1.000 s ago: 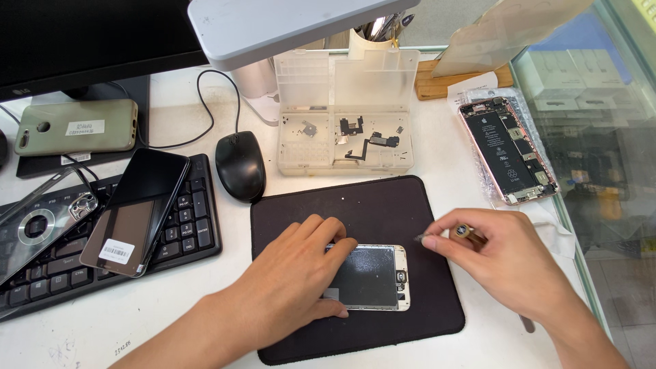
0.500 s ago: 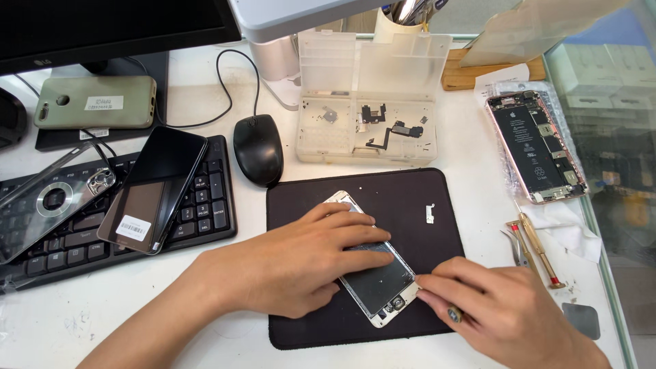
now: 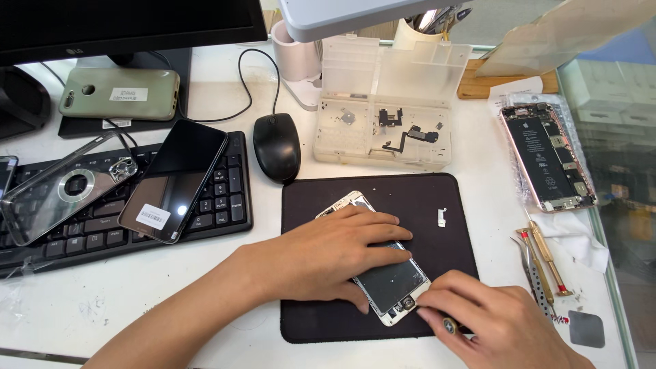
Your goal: The person uses a precision screwdriver to remove screws from the back and internal components of a white smartphone. They carefully place the removed screws on a black mat and proceed to detach a metal bracket and other internal parts using the screwdriver and tweezers.
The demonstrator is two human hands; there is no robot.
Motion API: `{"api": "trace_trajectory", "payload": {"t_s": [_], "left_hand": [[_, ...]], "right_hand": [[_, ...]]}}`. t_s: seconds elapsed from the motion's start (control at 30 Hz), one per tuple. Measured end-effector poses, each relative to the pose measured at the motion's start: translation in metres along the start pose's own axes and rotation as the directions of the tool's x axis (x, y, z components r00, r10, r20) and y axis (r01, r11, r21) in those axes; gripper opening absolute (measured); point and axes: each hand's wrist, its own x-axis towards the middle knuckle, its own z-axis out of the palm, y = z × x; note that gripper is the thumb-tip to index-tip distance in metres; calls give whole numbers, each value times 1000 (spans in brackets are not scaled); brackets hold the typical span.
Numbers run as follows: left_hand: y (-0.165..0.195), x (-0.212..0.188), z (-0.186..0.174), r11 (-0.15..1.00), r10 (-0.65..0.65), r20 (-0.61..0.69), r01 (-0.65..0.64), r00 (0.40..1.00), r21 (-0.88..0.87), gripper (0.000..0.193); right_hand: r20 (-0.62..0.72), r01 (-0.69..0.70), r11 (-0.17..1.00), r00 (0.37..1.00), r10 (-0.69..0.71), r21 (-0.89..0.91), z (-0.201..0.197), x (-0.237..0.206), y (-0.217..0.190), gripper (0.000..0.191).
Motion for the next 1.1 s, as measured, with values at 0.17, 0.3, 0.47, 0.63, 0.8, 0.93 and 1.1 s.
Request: {"api": "trace_trajectory", "payload": {"t_s": [0.17,0.3,0.47,0.63,0.8,0.93,1.1], "left_hand": [[-5,0,1,999,-8,-24,7,1000,-31,74],[-4,1,1,999,-9,-47,7,999,-49,75],[-5,0,2,998,-16,-58,13,998,-60,74],[-7,1,2,999,-12,-55,10,998,-42,74],[-8,3,2,997,-52,-26,51,998,-51,78],[-7,2,0,998,-37,-33,36,999,-50,79],[-6,2,-2,994,-67,-21,65,998,-85,78]], "right_hand": [[60,213,977,975,-212,-11,-2,12,-6,21],[148,163,986,975,-164,19,-1,22,-8,21],[263,85,996,961,-82,0,0,24,-5,21],[319,150,987,940,-123,-61,-2,29,-10,28],[571,49,959,811,124,-278,-6,48,-35,30],[637,15,970,756,149,-244,-19,72,-49,10],[700,-130,947,646,305,-293,-30,91,-58,9]]}}
